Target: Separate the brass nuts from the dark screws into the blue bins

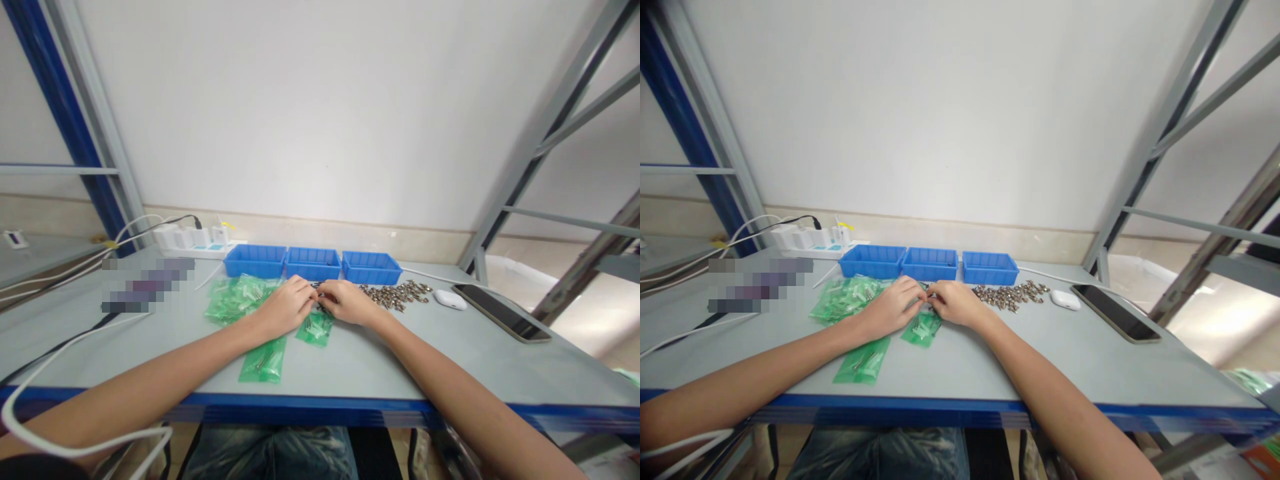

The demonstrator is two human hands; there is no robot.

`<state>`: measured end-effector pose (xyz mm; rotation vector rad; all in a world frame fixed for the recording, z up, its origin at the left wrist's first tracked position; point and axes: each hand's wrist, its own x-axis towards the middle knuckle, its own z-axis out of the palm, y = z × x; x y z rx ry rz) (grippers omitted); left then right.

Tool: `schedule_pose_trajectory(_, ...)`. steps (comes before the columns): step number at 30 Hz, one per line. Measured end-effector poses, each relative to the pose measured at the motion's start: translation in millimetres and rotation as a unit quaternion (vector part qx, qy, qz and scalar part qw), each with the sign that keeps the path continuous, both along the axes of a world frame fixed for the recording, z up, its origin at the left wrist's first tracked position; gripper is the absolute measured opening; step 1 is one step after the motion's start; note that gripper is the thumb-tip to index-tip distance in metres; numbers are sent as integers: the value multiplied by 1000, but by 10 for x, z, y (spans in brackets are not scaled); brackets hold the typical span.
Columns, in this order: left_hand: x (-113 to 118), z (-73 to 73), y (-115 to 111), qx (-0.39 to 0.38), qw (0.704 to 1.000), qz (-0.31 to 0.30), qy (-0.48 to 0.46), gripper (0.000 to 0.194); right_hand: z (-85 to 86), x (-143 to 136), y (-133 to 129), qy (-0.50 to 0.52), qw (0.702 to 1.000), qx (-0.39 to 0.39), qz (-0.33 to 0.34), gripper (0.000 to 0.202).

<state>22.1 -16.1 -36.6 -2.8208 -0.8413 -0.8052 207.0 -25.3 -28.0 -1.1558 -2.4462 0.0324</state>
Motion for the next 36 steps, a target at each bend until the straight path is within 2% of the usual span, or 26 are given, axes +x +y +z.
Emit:
schedule_pose_trajectory(6,-9,-33,20,-28,995,90,20,18,-11,5,7,6,1000,2,-6,18)
schedule_pose_trajectory(15,5,-28,20,5,992,101,71,26,-12,-11,5,-6,1000,-2,-7,18)
schedule_pose_trajectory(22,5,-14,29,0,990,118,81,26,-20,15,17,-4,1000,6,-16,17)
schedule_pose_trajectory(36,-2,-31,53,-22,994,81,69,27,12,-43,-45,-31,999,9,-15,17)
